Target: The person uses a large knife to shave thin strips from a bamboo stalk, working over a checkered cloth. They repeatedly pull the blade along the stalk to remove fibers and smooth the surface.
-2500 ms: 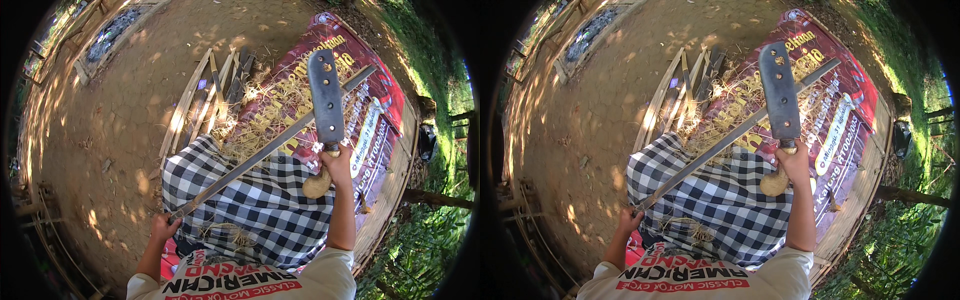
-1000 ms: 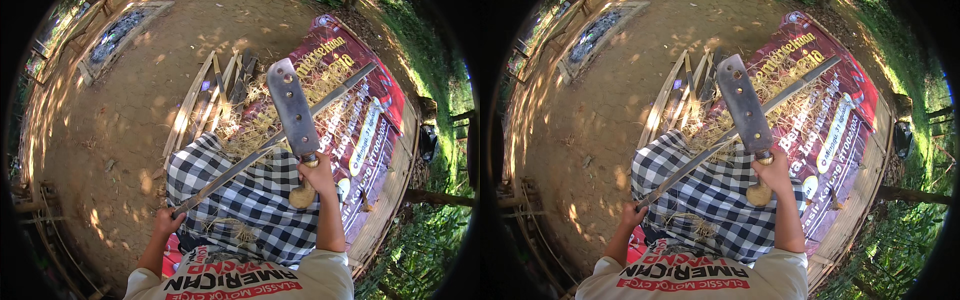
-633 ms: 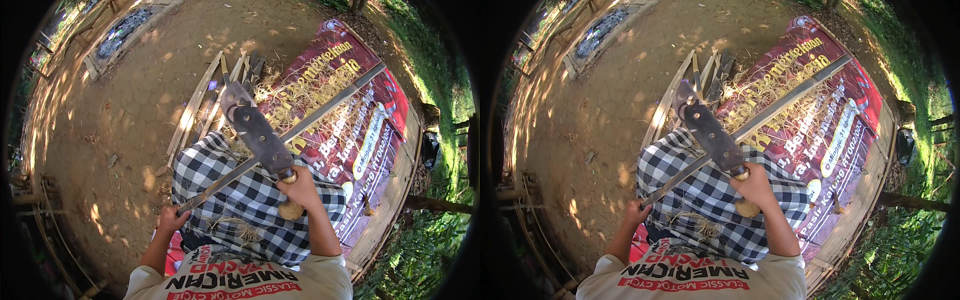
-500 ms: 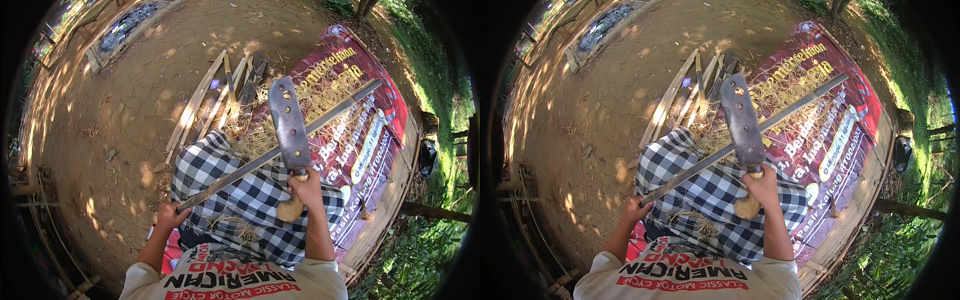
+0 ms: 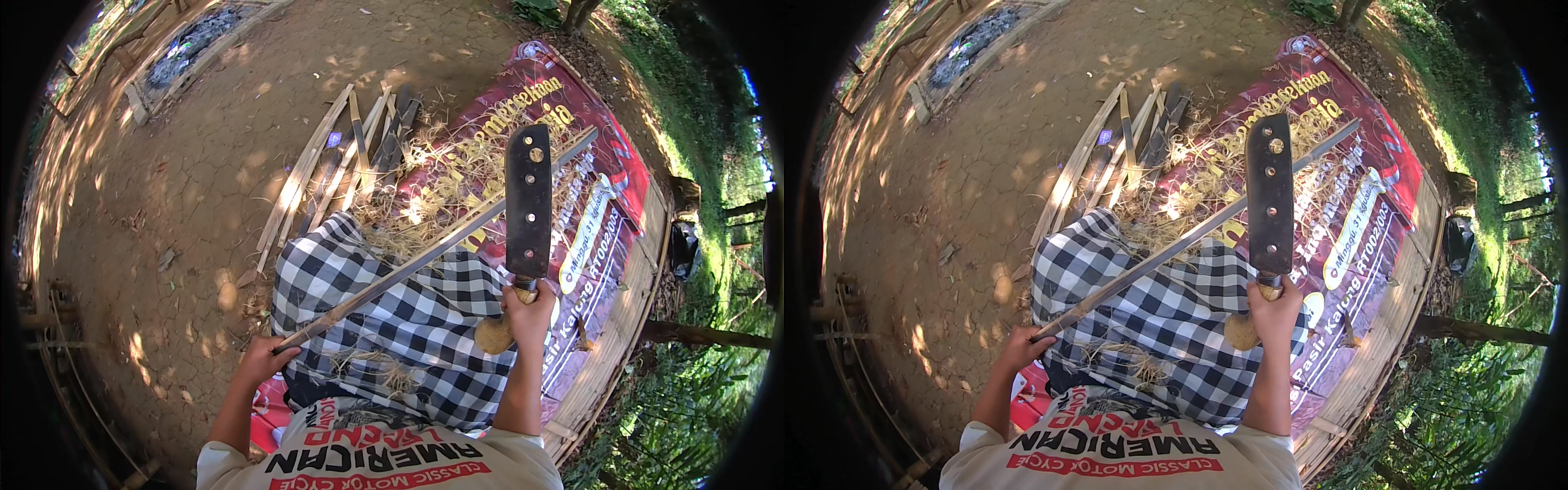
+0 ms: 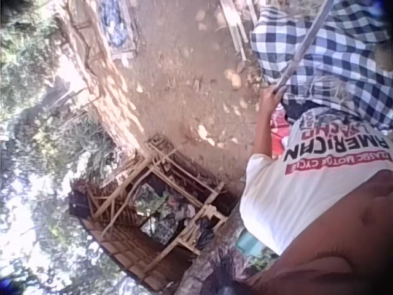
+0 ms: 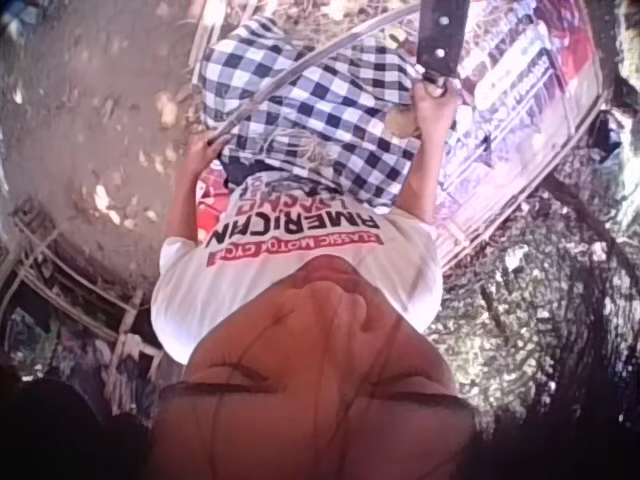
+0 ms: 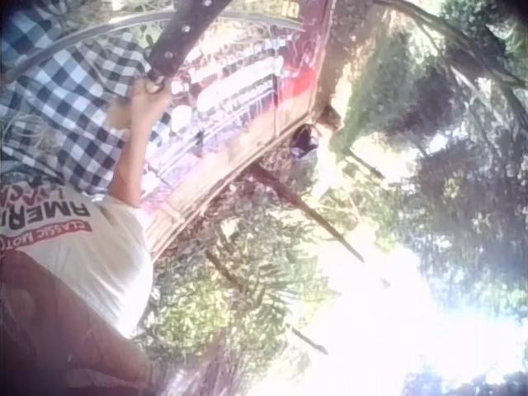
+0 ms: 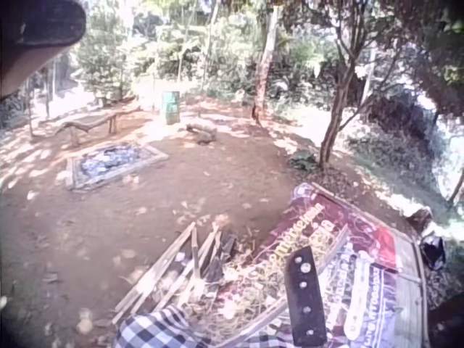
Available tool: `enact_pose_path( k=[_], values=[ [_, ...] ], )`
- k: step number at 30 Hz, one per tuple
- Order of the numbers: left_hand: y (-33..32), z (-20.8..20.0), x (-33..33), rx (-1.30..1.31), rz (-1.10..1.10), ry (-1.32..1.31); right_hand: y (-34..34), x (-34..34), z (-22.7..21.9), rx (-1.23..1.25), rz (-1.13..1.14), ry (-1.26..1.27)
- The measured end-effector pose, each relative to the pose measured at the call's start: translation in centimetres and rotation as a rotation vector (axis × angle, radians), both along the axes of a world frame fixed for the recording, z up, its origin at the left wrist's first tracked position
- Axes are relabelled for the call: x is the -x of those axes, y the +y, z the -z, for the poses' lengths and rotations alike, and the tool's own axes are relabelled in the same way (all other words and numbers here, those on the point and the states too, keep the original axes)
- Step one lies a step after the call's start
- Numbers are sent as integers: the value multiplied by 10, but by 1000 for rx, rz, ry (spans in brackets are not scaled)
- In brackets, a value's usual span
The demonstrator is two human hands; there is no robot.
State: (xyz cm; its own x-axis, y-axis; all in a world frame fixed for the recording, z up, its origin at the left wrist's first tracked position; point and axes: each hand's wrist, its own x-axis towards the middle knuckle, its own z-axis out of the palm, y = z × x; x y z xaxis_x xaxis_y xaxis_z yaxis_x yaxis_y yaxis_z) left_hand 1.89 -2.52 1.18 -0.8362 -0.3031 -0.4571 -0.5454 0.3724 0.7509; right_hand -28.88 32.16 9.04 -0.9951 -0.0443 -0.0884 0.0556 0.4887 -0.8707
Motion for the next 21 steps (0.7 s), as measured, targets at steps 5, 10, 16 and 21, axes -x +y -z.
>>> enact_pose_path(
  k=[5, 10, 16, 21],
  values=[
    [1, -7, -7, 110, 63, 103, 6, 10, -10, -30, -15, 18],
    [-3, -12, -24, 163, 36, 5, 8, 26, -14, -4, -27, 35],
    [-4, -18, -32, 310, 6, -113, 2, 47, -22, -100, -68, 61],
    [-5, 9, -49, 498, 38, -8, 1, 46, 5, -117, -90, -8]
  ],
)
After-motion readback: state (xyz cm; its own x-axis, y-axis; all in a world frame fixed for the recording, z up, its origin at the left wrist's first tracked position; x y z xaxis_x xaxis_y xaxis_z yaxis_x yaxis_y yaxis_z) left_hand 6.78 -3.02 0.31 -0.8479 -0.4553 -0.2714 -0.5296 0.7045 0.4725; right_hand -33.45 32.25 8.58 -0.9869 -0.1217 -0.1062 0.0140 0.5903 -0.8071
